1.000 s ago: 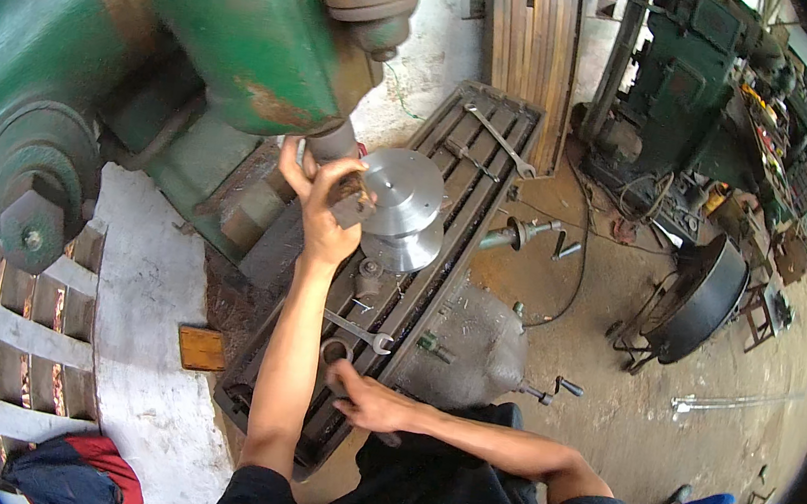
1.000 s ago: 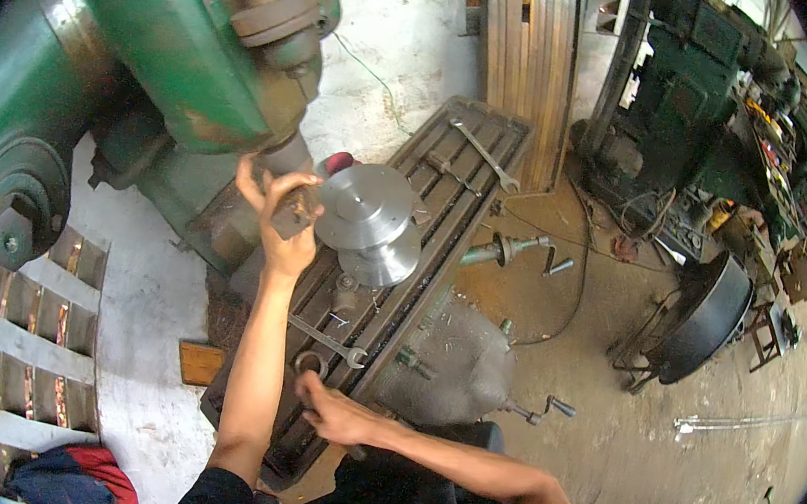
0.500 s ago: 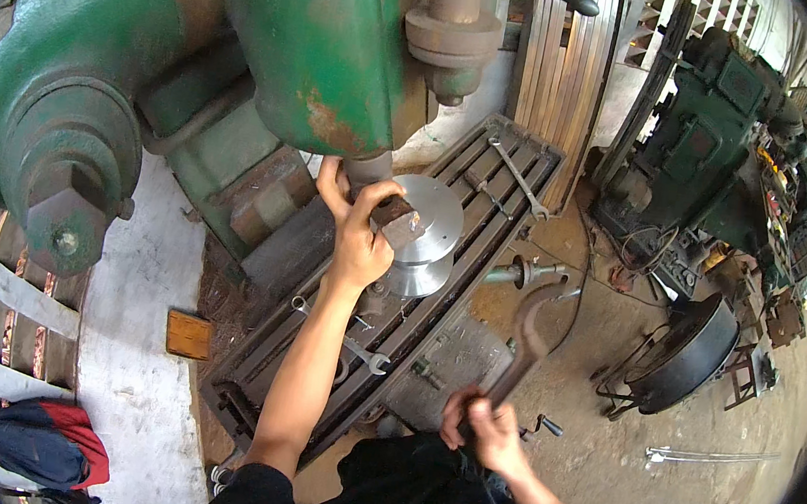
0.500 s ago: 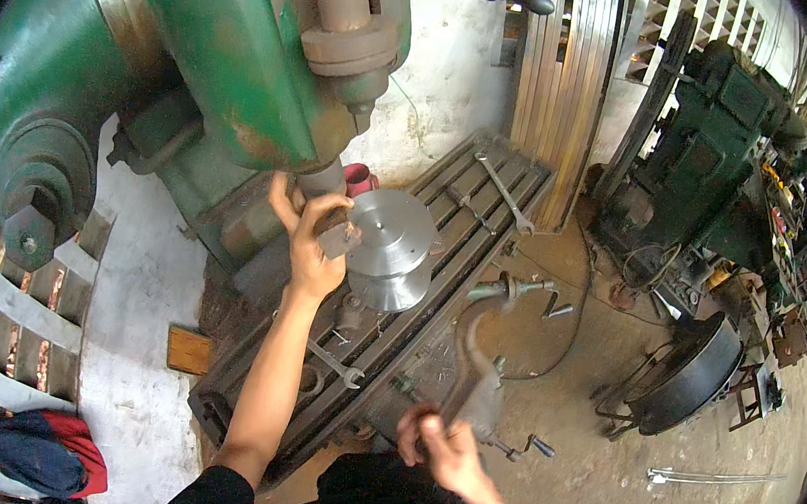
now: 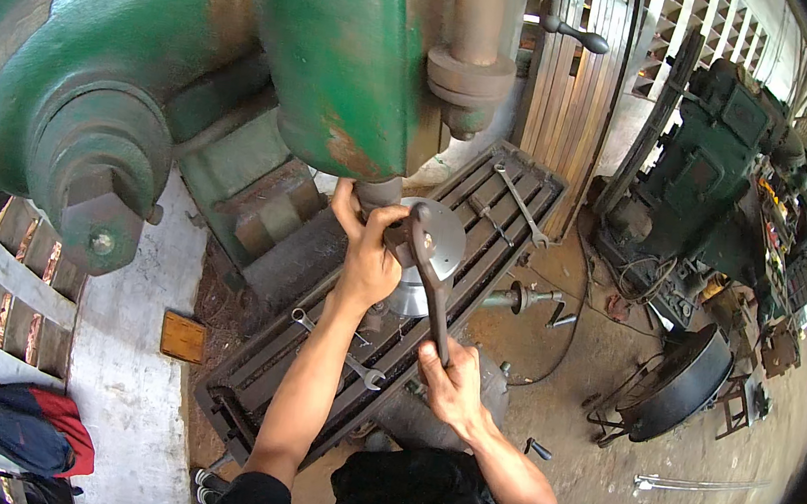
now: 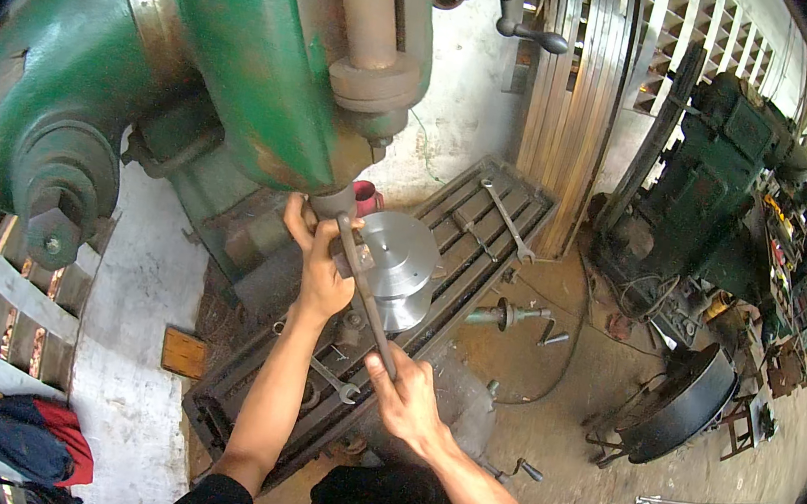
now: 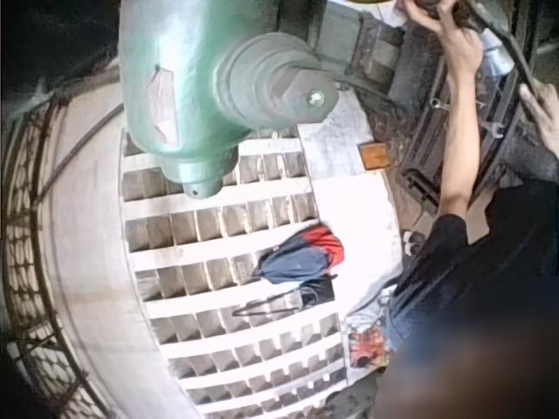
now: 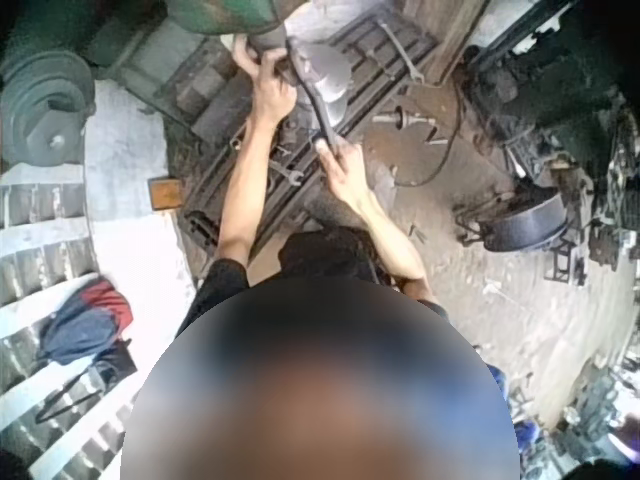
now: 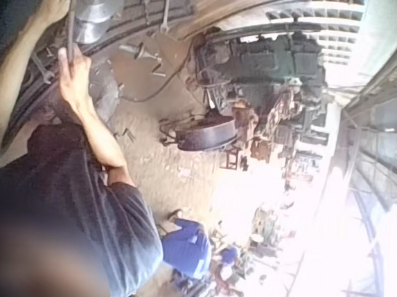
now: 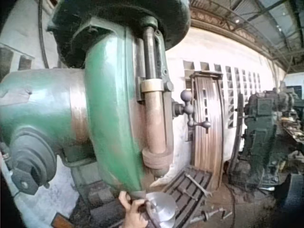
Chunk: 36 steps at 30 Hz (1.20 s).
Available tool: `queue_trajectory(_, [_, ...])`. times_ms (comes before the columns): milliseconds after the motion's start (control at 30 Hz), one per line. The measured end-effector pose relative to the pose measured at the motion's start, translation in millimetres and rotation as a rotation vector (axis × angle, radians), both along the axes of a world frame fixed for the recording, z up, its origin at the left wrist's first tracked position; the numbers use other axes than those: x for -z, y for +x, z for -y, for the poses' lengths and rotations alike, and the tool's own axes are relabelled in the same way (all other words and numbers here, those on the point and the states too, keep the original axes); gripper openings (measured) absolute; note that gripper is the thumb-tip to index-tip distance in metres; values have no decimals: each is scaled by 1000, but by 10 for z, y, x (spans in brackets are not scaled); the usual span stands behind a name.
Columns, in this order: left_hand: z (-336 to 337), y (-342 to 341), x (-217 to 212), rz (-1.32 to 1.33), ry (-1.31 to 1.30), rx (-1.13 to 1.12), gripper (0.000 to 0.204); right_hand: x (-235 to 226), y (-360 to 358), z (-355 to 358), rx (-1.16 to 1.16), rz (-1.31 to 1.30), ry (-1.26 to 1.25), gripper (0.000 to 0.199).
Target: The person measures a metal rod with a vernier caliper, then walks to a drill press. They remove the existing drill bit using a wrench and hammer, then install a new drill bit and tighten it. The person is seen working with the drill press and various tools.
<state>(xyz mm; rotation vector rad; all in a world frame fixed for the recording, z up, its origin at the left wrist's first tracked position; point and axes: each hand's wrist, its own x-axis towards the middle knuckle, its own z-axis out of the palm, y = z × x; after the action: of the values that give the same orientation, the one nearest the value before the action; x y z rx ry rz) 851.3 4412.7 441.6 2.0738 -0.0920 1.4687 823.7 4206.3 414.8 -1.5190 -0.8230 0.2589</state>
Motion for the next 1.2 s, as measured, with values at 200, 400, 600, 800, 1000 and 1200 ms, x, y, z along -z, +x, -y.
queue_trajectory(200, [-31, 24, 58, -13, 20, 11, 26, 71, 44, -141, -3, 51, 155, 32])
queue_trajectory(400, [-62, 55, 102, 18, 40, -29, 30, -105, -10, 157, 44, 15, -40, 36])
queue_trajectory(600, [-50, 64, 112, 33, 54, -63, 33, -104, 70, 55, -182, 212, 701, 41])
queue_trajectory(800, [-48, 54, 139, 7, 16, -44, 34, 70, 31, 101, -13, -113, 37, 28])
queue_trajectory(1000, [-38, 88, 147, 31, -5, -26, 36, 229, 134, 28, 99, 144, 84, 33])
queue_trajectory(1200, [-40, 89, 176, 6, 7, -33, 41, 51, 209, 417, 200, -143, 252, 32])
